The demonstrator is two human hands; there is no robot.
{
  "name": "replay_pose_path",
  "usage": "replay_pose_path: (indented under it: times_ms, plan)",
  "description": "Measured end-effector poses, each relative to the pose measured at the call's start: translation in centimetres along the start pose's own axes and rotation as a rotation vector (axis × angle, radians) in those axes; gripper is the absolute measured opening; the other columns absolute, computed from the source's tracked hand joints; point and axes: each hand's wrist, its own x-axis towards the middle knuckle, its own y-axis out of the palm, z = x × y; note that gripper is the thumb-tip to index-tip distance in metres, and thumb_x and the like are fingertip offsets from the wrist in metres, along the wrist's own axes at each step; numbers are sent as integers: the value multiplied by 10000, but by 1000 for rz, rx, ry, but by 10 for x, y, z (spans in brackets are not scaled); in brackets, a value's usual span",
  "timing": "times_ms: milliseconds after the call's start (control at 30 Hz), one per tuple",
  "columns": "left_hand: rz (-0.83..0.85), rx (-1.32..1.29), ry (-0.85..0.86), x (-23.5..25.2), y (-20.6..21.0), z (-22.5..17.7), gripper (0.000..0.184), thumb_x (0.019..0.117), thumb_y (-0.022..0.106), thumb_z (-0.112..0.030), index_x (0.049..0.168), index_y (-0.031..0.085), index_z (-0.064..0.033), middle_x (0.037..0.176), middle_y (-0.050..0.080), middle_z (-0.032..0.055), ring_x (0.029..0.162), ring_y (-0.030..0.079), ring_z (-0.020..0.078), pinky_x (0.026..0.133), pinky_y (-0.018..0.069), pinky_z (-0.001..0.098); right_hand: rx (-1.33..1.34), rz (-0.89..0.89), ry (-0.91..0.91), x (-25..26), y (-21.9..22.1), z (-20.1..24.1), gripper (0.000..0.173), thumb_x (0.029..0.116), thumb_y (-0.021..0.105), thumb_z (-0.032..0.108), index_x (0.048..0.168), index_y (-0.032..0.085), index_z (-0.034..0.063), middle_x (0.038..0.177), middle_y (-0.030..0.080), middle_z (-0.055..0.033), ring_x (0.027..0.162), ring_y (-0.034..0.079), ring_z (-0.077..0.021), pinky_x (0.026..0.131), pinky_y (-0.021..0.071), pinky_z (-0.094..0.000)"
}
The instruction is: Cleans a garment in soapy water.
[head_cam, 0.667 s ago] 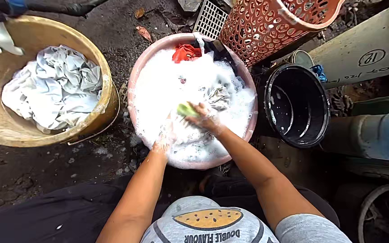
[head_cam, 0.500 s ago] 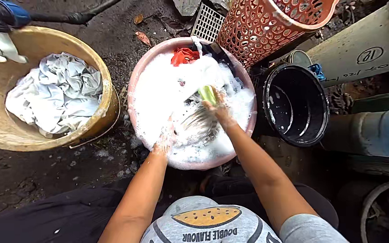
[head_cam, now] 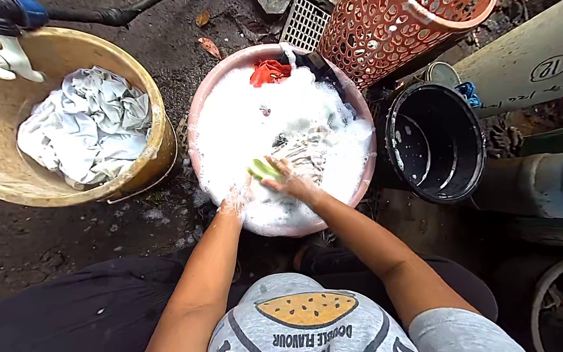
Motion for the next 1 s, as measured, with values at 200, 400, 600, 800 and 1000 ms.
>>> replay_pose_path:
  times_ms: [200, 400, 600, 800, 1000]
  plan:
    - [162, 334, 200, -55, -4, -62, 472, 1074, 479, -378, 1302, 593, 18, 1181, 653, 192, 1000, 637, 231, 828, 543, 380, 22, -166, 505, 16, -64, -97, 722, 964, 632, 574, 1538, 482, 163, 1440, 575, -241, 1328, 549, -444, 1084, 422, -653]
    - [35, 96, 432, -25, 12, -9, 399, 1049, 512, -353, 1267, 628, -39, 1146, 679, 138, 1006, 651, 214, 840, 551, 419, 725, -697, 55, 4, -16, 25, 534, 890, 764, 243, 1268, 526, -49, 1109, 650, -191, 922, 684, -226, 798, 609, -405]
    - [-2, -396, 216, -13, 4, -44, 462, 1051, 422, -514, 1322, 563, -167, 1133, 677, 57, 984, 661, 192, 813, 573, 445, 1, -423, -2, 20, -3, -65, 661, 943, 708, 414, 1467, 555, 41, 1430, 591, -243, 1293, 600, -407, 1085, 485, -552]
    - [-147, -157, 89, 1, 1, -43, 477, 1041, 444, -536, 1159, 603, -103, 945, 622, 76, 805, 599, 193, 691, 527, 414, 473, -548, 142, 22, -10, 0, 703, 929, 737, 360, 1457, 480, -27, 1418, 544, -287, 1277, 589, -385, 1065, 513, -511]
    - [-60, -226, 270, -35, -12, -88, 436, 985, 614, -439, 1344, 570, -195, 1134, 692, 53, 979, 688, 185, 809, 596, 439, 84, -397, 191, 33, -8, -65, 712, 954, 680, 460, 1490, 501, 27, 1430, 564, -269, 1266, 606, -422, 1048, 504, -576]
